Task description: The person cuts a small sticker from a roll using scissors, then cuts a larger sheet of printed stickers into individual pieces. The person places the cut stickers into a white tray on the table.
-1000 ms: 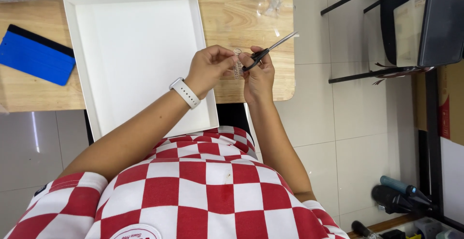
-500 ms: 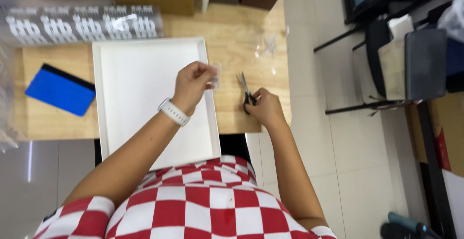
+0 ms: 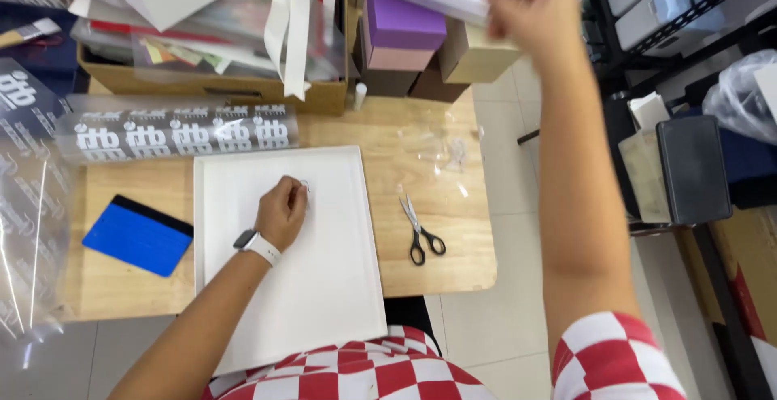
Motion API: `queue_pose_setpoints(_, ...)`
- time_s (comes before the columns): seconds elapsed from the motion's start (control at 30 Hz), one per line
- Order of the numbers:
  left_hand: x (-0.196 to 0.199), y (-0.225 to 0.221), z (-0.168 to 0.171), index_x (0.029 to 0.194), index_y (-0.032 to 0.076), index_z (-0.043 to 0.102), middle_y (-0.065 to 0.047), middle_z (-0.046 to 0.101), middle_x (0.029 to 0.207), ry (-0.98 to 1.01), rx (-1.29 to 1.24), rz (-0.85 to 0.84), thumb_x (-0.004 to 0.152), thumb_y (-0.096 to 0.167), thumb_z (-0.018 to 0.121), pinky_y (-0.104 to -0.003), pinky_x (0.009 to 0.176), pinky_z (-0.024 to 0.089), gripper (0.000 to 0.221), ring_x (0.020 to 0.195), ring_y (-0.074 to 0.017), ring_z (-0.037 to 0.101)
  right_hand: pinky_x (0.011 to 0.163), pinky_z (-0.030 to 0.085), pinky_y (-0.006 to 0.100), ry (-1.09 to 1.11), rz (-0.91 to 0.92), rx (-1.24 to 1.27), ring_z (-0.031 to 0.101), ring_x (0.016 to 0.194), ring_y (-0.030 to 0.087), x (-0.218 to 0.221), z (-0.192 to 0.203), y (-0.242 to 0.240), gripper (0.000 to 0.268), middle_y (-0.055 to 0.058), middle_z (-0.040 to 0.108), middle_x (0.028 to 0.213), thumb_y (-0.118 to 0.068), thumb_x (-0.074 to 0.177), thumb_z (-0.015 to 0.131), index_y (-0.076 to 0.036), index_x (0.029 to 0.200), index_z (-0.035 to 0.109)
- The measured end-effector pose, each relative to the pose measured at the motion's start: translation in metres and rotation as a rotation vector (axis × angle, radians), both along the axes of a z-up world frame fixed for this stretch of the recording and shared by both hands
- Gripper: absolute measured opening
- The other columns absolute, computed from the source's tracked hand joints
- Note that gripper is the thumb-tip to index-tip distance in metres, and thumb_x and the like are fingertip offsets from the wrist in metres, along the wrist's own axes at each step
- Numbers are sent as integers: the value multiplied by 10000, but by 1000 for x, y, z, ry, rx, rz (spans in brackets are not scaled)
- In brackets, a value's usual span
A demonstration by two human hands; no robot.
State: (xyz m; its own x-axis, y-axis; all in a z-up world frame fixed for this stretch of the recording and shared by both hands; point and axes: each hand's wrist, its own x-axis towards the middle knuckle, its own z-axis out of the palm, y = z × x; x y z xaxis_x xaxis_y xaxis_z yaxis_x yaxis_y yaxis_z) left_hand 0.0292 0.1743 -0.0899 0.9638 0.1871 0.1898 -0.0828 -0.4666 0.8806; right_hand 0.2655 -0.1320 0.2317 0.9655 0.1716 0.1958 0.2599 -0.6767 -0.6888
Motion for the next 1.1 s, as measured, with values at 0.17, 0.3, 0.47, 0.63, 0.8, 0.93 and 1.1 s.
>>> queue_pose_setpoints(0.17, 1, 3, -2, 880, 86, 541, -85, 606, 728, 51, 11, -18, 1009, 185, 518, -392, 641, 438, 165, 640, -245, 569, 632, 536, 276, -17, -106, -39, 652, 748, 111, 184, 2, -13, 192, -9, 701, 878, -144, 878, 799, -155, 1042, 699)
queue_pose_setpoints(0.3, 4, 4, -11, 866, 102, 529, -96, 621, 763, 110, -2, -43, 984, 184, 500, -410, 661, 442, 147, 677, -268, 587, 695, 568, 369, -22, -235, -70, 700, 1002, 236, 269, -32, 19, 564, 26, 699, 1145, -66, 695, 905, -137, 1200, 662)
queue_pose_setpoints(0.47, 3, 6, -5, 858, 95, 512, -79, 589, 756, 105, -11, -74, 1012, 178, 482, -390, 638, 438, 178, 658, -244, 552, 580, 479, 321, 183, -277, 193, 682, 908, 180, 305, -52, 36, 663, 65, 743, 1088, -51, 797, 827, -202, 1372, 533)
queue_pose_setpoints(0.63, 1, 4, -3, 875, 103, 520, -43, 556, 730, 190, -33, -75, 1022, 219, 471, -358, 602, 412, 194, 613, -203, 483, 856, 680, 383, 221, -310, 285, 758, 1108, 186, 314, -56, 50, 421, 22, 768, 1158, -246, 851, 845, -191, 1204, 622)
queue_pose_setpoints(0.8, 0, 4, -9, 889, 86, 522, -65, 584, 786, 127, -26, -86, 1027, 211, 488, -373, 626, 440, 189, 653, -229, 533, 867, 705, 457, 141, -302, 245, 752, 1135, 218, 337, -68, 39, 296, 43, 750, 1188, -259, 954, 749, -163, 1180, 583)
queue_pose_setpoints(0.93, 5, 5, -9, 874, 93, 504, -41, 562, 759, 157, -35, -88, 1033, 215, 474, -363, 609, 422, 203, 625, -201, 490, 860, 690, 459, 119, -307, 186, 743, 1129, 228, 296, -35, 27, 321, 50, 743, 1195, -274, 964, 760, -163, 1201, 574)
queue_pose_setpoints(1.1, 6, 2, -18, 986, 80, 550, -152, 575, 717, 177, 87, -106, 1042, 229, 475, -444, 598, 545, 176, 670, -371, 654, 848, 664, 462, 106, -274, 80, 729, 1120, 244, 256, -14, -7, 363, 63, 730, 1207, -299, 981, 779, -162, 1236, 560)
